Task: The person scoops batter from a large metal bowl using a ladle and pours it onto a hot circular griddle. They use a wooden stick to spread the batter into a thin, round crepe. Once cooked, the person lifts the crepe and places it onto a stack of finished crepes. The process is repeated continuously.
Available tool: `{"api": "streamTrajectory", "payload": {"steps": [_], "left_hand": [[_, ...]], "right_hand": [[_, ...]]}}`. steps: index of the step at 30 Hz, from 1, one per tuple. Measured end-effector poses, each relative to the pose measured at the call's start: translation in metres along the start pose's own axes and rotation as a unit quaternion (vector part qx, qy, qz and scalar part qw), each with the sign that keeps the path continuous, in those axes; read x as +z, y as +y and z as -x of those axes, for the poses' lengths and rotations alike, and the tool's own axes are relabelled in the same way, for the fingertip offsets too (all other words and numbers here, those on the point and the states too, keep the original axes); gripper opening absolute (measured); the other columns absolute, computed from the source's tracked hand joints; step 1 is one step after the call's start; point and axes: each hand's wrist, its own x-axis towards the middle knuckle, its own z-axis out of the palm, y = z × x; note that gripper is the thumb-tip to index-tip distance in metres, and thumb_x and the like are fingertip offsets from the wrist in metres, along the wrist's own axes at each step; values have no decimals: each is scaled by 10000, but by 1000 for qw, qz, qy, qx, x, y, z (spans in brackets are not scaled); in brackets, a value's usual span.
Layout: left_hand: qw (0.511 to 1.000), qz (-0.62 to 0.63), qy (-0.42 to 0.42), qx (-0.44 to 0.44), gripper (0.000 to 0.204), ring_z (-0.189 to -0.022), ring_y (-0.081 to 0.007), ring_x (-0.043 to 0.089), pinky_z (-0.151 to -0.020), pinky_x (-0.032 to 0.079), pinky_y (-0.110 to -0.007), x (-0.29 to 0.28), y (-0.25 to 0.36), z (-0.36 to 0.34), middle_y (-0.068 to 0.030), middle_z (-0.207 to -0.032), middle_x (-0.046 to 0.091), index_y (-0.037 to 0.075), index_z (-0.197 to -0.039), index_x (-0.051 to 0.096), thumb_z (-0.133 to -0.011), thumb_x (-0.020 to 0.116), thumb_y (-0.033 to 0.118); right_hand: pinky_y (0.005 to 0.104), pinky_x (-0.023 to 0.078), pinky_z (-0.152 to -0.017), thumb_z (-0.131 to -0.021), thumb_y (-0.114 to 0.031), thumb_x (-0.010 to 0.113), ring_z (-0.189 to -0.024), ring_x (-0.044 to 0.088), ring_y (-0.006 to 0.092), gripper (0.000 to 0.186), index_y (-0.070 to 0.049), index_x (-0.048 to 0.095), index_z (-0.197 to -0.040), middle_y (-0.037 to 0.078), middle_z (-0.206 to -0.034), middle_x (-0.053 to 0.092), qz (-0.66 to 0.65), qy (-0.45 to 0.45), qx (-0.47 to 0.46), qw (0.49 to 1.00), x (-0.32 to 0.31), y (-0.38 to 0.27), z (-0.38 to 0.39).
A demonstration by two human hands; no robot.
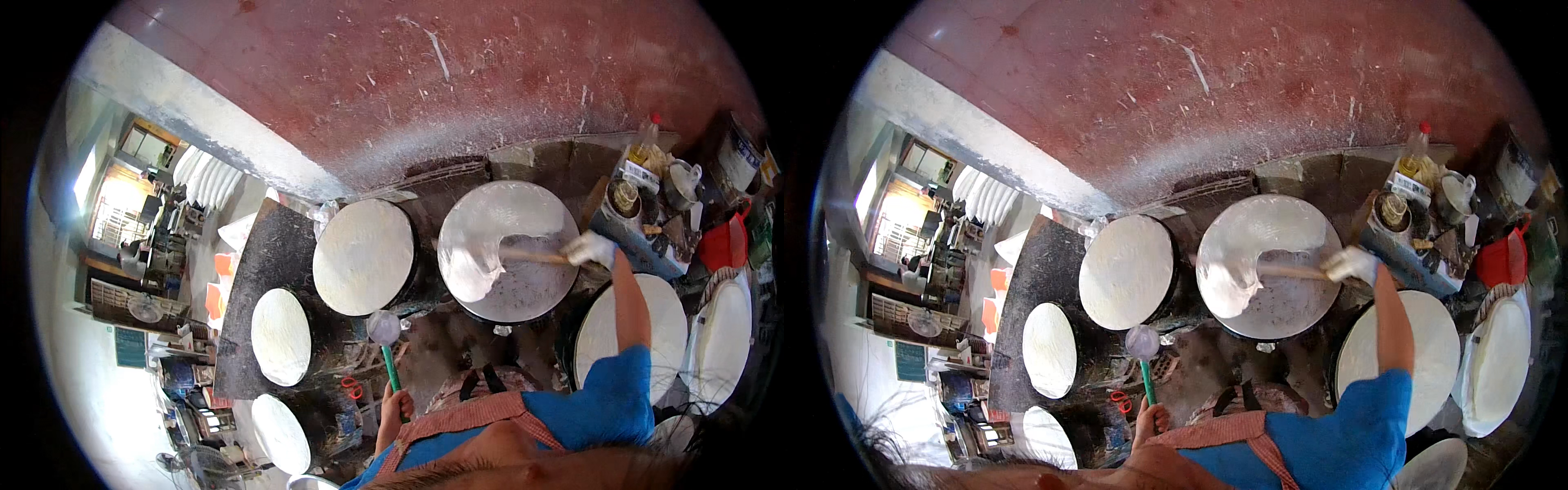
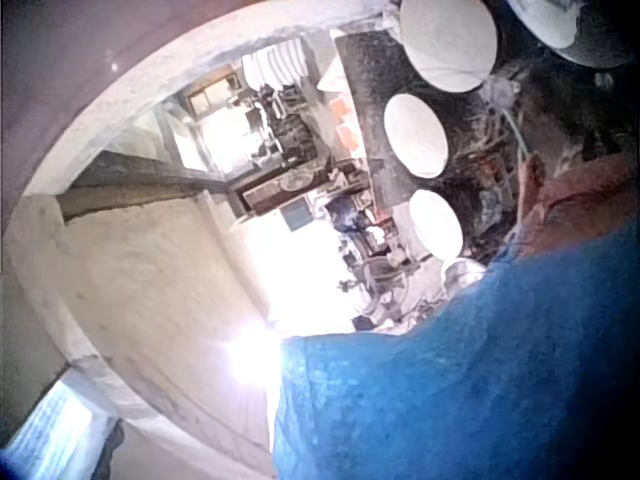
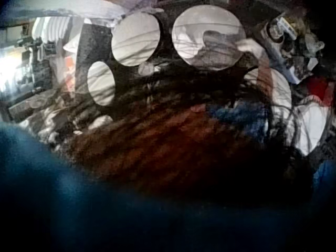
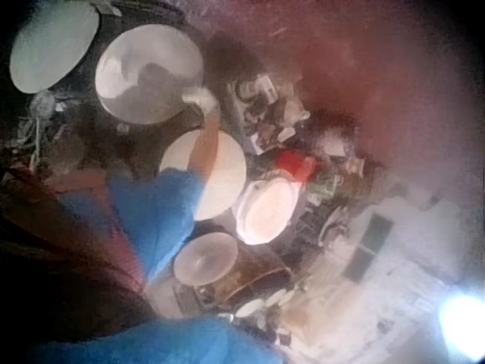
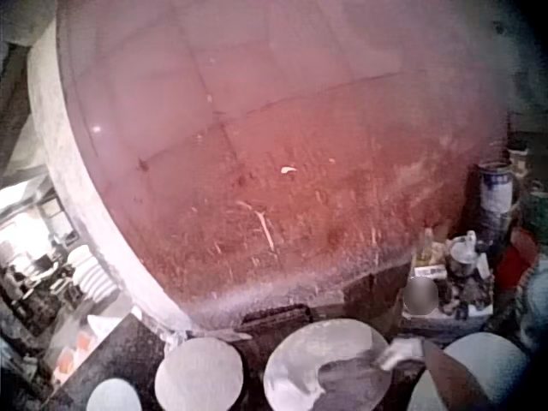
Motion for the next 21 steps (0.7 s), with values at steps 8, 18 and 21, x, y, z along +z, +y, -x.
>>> {"api": "streamTrajectory", "payload": {"steps": [8,18,21], "left_hand": [[999,33,-20,4,581,-483,-109,301,-425,259,-301,-33,2,10,-11,-638,308,234,-1413,172,-926,403,17],[995,-4,-81,-62,594,-374,-111,348,-304,271,-267,-85,36,-5,-8,-570,350,275,-1347,273,-853,472,11],[989,-11,-133,-70,472,-378,-117,362,-300,265,-274,-103,42,-19,-12,-579,361,242,-1241,356,-853,473,1]], "right_hand": [[332,422,-510,-673,-178,720,-554,523,119,418,-103,668,-1081,51,-691,630,90,-55,130,986,38,-63,4],[299,447,-751,-752,-95,668,-824,562,154,397,-21,608,-1137,77,-918,626,-295,352,175,871,278,98,258],[272,455,-813,-774,-92,671,-897,579,144,370,16,605,-1121,86,-985,641,-244,475,59,843,389,32,176]]}}
